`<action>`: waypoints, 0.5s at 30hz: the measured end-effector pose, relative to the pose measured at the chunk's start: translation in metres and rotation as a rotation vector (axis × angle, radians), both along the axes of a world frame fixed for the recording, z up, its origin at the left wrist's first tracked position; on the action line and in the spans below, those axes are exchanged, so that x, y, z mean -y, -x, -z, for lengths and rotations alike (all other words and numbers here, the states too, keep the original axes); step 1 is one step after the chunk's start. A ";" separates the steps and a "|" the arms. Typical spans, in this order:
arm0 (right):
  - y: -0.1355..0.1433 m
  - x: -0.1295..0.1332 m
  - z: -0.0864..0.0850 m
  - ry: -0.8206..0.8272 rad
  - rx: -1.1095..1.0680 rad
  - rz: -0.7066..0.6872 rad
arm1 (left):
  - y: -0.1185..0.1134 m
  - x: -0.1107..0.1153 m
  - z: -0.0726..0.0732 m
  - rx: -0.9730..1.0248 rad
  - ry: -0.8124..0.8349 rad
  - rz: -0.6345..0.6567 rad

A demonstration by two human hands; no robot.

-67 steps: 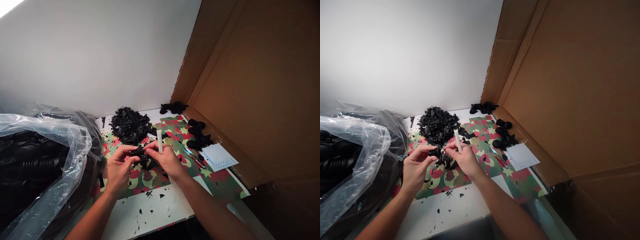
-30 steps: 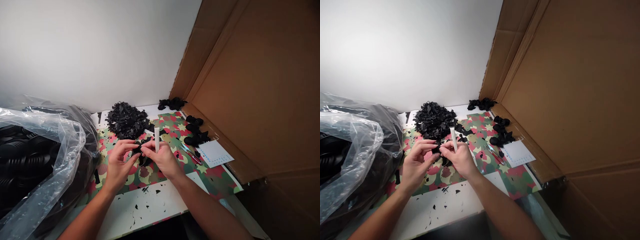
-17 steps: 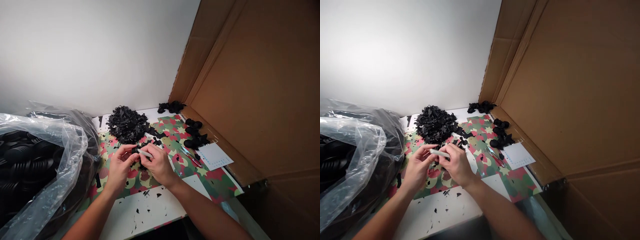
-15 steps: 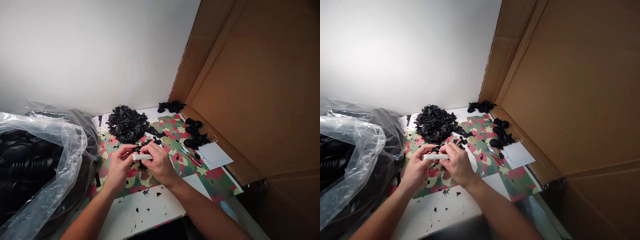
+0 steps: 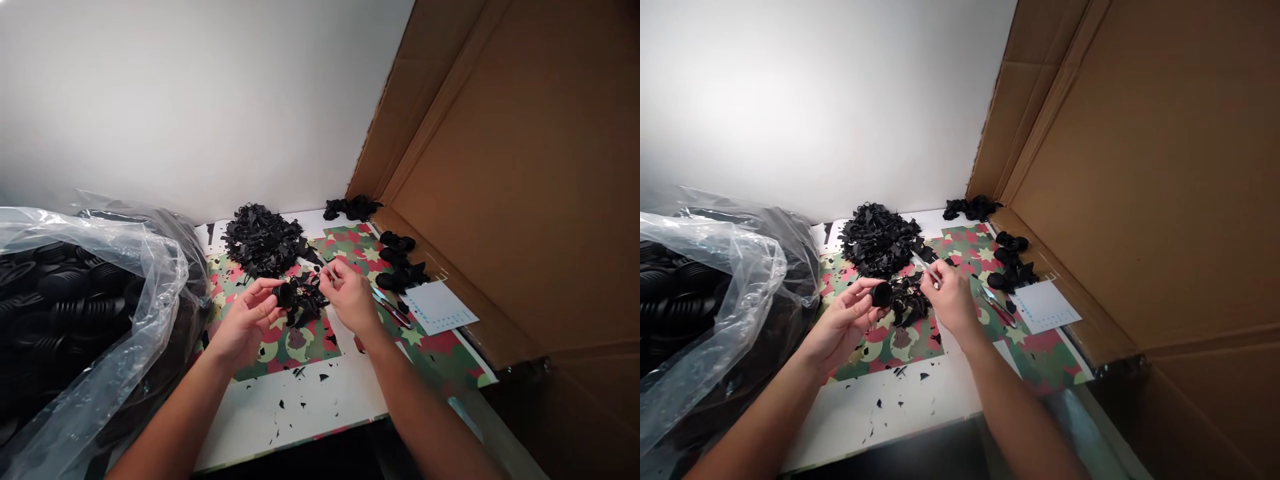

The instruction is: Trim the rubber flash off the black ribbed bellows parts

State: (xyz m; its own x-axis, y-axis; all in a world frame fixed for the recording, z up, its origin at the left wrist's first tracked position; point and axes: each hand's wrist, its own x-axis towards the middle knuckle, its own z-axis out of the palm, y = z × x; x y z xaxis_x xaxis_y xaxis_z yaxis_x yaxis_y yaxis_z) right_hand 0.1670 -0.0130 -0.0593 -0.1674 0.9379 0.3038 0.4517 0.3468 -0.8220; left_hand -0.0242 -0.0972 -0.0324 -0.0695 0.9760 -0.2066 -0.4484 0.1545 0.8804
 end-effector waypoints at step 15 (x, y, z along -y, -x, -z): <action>-0.056 -0.038 0.010 0.043 0.198 0.403 | 0.013 0.012 -0.020 0.100 -0.233 0.049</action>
